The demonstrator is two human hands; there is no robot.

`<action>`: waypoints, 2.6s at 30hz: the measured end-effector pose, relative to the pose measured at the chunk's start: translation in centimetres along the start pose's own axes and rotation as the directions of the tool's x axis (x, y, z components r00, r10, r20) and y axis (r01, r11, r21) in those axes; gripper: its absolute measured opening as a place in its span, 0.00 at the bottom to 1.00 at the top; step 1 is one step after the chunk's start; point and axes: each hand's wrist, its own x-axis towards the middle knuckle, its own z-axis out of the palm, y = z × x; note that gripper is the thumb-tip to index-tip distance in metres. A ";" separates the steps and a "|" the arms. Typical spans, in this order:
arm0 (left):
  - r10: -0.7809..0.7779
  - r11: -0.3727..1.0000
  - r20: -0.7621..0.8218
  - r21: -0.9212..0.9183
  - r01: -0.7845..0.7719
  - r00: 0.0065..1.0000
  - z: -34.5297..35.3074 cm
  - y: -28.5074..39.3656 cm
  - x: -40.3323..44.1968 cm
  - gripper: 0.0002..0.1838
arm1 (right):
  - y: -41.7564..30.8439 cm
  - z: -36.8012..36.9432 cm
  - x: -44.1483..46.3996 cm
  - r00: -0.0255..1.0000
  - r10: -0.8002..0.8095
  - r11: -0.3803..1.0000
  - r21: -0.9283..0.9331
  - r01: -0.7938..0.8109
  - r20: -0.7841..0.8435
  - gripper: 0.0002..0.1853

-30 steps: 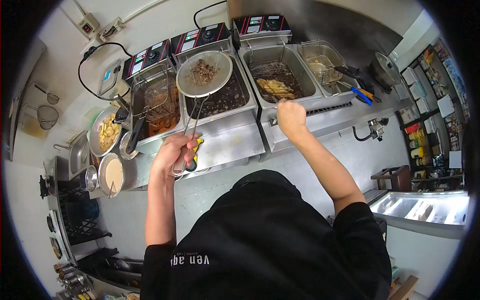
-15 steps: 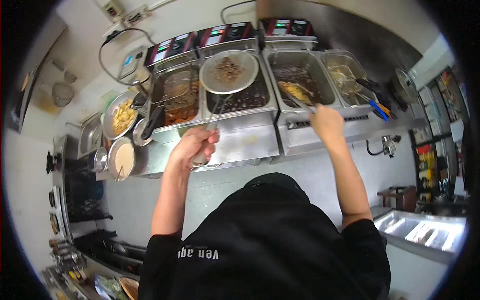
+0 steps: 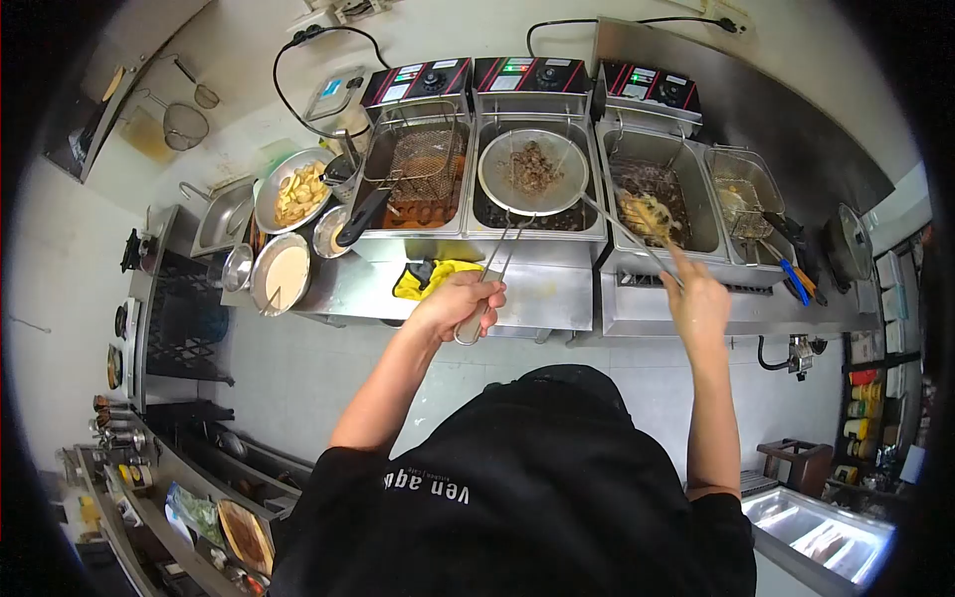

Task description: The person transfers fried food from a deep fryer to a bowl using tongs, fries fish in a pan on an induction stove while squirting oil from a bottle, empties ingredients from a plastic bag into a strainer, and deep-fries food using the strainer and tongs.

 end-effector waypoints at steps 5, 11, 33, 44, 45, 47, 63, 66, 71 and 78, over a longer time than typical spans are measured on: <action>-0.008 1.000 -0.012 0.009 0.008 1.000 0.2 -1.5 -0.2 0.06 | -3.2 3.9 3.0 0.944 -0.325 0.945 -0.066 0.322 -0.053 0.13; 0.021 1.000 0.005 -0.008 -0.021 1.000 0.5 -2.7 -1.1 0.06 | -4.0 7.8 8.9 0.864 -0.502 0.851 -0.162 0.499 0.024 0.10; 0.053 0.999 -0.097 0.004 -0.053 0.994 0.9 -3.9 -1.9 0.11 | -5.8 4.3 15.3 0.890 -0.454 0.884 -0.101 0.456 0.045 0.13; 0.033 0.995 -0.137 0.103 -0.019 0.990 2.1 -4.5 -0.6 0.13 | -4.5 14.2 1.4 0.819 0.060 0.324 0.765 -0.557 0.571 0.16; 0.014 0.980 -0.145 0.200 0.016 0.989 1.4 -4.6 -0.1 0.12 | -4.3 18.0 0.8 0.931 -0.200 0.721 0.689 -0.072 0.307 0.14; -0.002 0.977 -0.249 0.207 0.055 0.968 1.8 -5.1 0.3 0.11 | -5.4 18.2 0.9 0.849 -0.320 0.804 0.594 0.008 0.421 0.19; -0.016 0.868 0.098 0.495 -0.035 0.995 -7.6 -6.7 7.9 0.09 | -15.6 7.1 -14.9 0.718 0.468 -0.188 0.852 -0.489 0.515 0.24; -0.091 0.939 0.280 0.343 -0.011 0.956 -10.5 -6.8 10.8 0.16 | -19.0 6.2 -16.3 0.657 0.522 -0.257 0.835 -0.486 0.543 0.26; 0.032 0.937 0.246 0.329 -0.114 0.969 -8.5 -7.4 7.6 0.14 | -22.7 7.9 -15.8 0.697 0.448 -0.293 0.828 -0.477 0.560 0.30; 0.101 0.944 0.152 0.297 -0.143 0.983 -4.3 -6.4 -0.3 0.13 | -21.8 13.5 -11.7 0.672 0.405 -0.159 0.771 -0.617 0.621 0.22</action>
